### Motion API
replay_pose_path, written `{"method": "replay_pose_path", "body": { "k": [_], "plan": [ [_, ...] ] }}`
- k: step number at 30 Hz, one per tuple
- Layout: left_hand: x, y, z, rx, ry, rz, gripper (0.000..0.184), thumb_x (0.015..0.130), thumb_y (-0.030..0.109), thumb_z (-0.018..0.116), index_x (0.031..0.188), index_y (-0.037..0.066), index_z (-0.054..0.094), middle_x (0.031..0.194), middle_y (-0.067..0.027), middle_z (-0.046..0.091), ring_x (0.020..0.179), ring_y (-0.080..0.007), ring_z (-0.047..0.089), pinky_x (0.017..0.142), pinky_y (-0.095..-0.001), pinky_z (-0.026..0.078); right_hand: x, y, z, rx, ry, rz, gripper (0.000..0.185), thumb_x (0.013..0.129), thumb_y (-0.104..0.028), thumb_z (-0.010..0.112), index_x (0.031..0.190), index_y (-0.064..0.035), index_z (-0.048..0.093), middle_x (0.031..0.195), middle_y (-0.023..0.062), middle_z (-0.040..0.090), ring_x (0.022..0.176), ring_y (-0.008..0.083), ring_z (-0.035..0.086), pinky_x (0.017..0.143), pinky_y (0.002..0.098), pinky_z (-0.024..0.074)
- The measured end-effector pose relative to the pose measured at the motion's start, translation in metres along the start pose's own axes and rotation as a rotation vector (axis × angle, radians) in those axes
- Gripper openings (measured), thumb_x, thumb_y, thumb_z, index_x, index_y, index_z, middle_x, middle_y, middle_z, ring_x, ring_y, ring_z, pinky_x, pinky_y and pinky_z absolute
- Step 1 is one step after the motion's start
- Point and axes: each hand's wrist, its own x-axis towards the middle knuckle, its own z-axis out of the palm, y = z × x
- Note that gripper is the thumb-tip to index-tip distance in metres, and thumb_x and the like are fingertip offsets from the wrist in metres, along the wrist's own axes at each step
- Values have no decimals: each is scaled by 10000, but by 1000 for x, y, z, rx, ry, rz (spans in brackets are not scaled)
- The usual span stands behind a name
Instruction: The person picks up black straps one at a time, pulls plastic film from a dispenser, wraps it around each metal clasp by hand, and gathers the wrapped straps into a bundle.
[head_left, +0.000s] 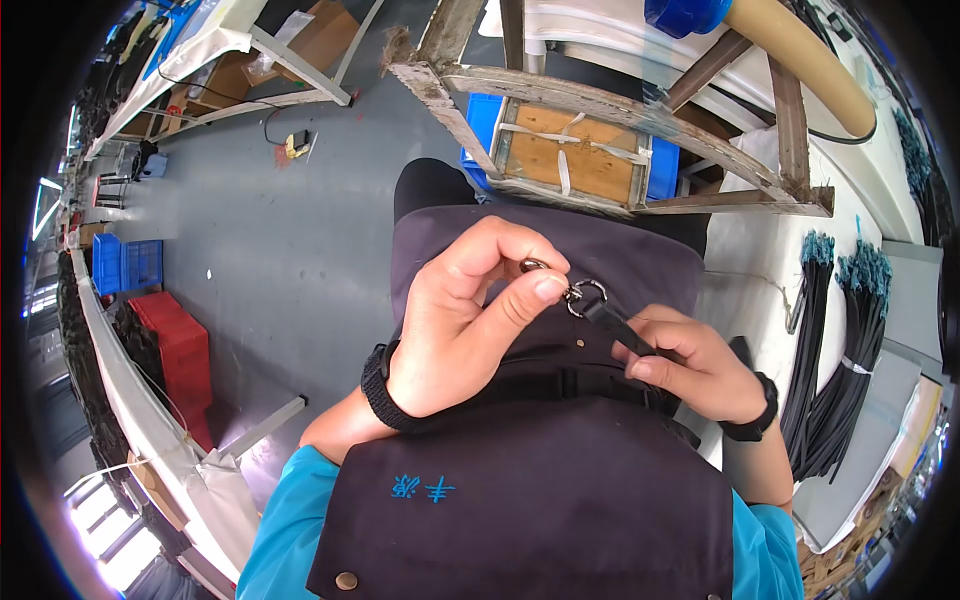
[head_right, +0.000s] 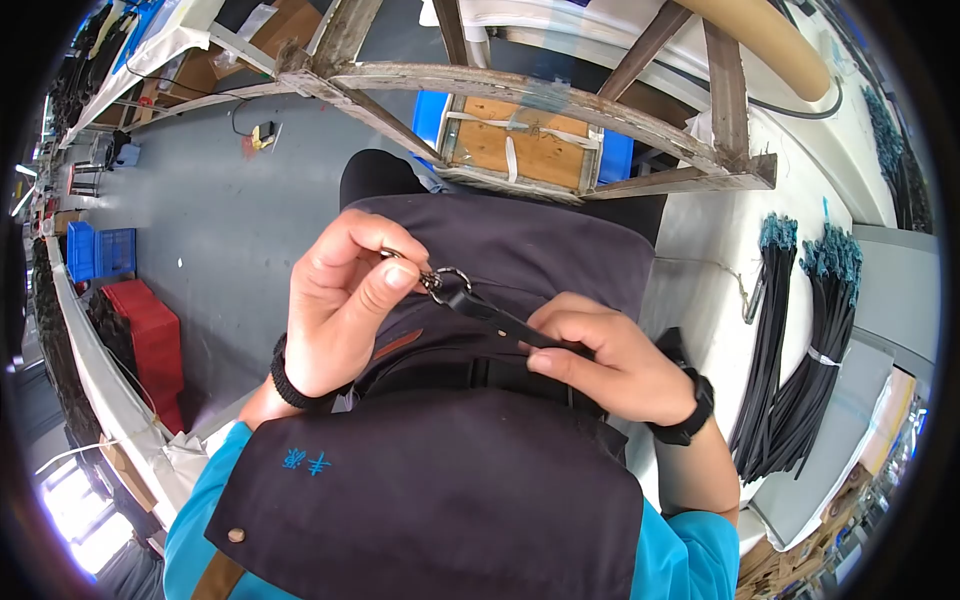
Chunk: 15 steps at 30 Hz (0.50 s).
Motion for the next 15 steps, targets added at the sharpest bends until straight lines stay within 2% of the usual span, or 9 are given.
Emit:
{"method": "replay_pose_path", "body": {
  "k": [1, 3, 4, 6, 7, 9, 10, 15],
  "plan": [
    [-1, 0, -1, -2, 3, -2, 109, 914, 83, 586, 988, 7, 562, 880, -33, 579, 788, -74, 542, 708, -220, 451, -5, -3, -5, -149, -3, 68, 193, 855, -169, 649, 920, 2, 586, 1074, 123, 562, 934, 220, 560, 787, 311, 441],
    [-2, 1, 0, 126, -89, -81, 96, 912, 70, 585, 977, 3, 559, 876, -27, 577, 788, -65, 537, 721, -217, 452, -5, -12, 3, -458, 249, -4, 315, 786, -164, 718, 1018, -12, 568, 1134, 140, 548, 1000, 249, 569, 844, 323, 446],
    [-3, 9, 5, 84, -85, -236, 83, 908, 57, 587, 964, 0, 561, 879, -27, 575, 794, -66, 539, 736, -222, 456, -2, -14, 9, -458, 254, 2, 315, 786, -164, 718, 1018, -12, 568, 1134, 140, 548, 1000, 249, 569, 844, 323, 446],
    [-3, 0, 11, 68, -114, -194, 86, 904, 55, 593, 962, 1, 560, 878, -27, 574, 795, -69, 541, 739, -225, 457, 9, -21, 24, -157, 419, -174, 463, 716, -149, 778, 1093, -22, 542, 1182, 164, 522, 1050, 271, 564, 896, 348, 446],
    [-3, -3, 13, 55, -130, -153, 88, 901, 54, 599, 960, 2, 560, 878, -27, 574, 797, -72, 543, 741, -228, 458, 15, -21, 33, -110, 449, -226, 468, 704, -101, 788, 1096, -25, 545, 1113, 150, 565, 949, 253, 609, 825, 328, 498],
    [-3, -3, 12, 64, -140, -154, 88, 894, 49, 607, 956, 3, 565, 878, -29, 575, 806, -79, 549, 753, -234, 462, 15, -16, 38, -224, 461, -227, 420, 731, -76, 768, 1088, -32, 550, 1017, 122, 607, 820, 218, 645, 692, 288, 537],
    [-3, -2, 10, 87, -155, -130, 84, 893, 49, 607, 951, 1, 568, 876, -31, 577, 804, -81, 551, 752, -234, 464, 17, -14, 41, -255, 525, -281, 378, 746, -56, 754, 1071, -39, 563, 914, 92, 631, 729, 187, 653, 598, 254, 537],
    [-4, 5, 1, 221, -214, -142, 75, 898, 51, 600, 937, -7, 574, 868, -38, 590, 798, -86, 559, 743, -236, 471, 16, -14, 40, -290, 515, -278, 349, 720, -72, 774, 1020, -40, 600, 784, 82, 627, 655, 191, 624, 524, 269, 487]
  ]
}}
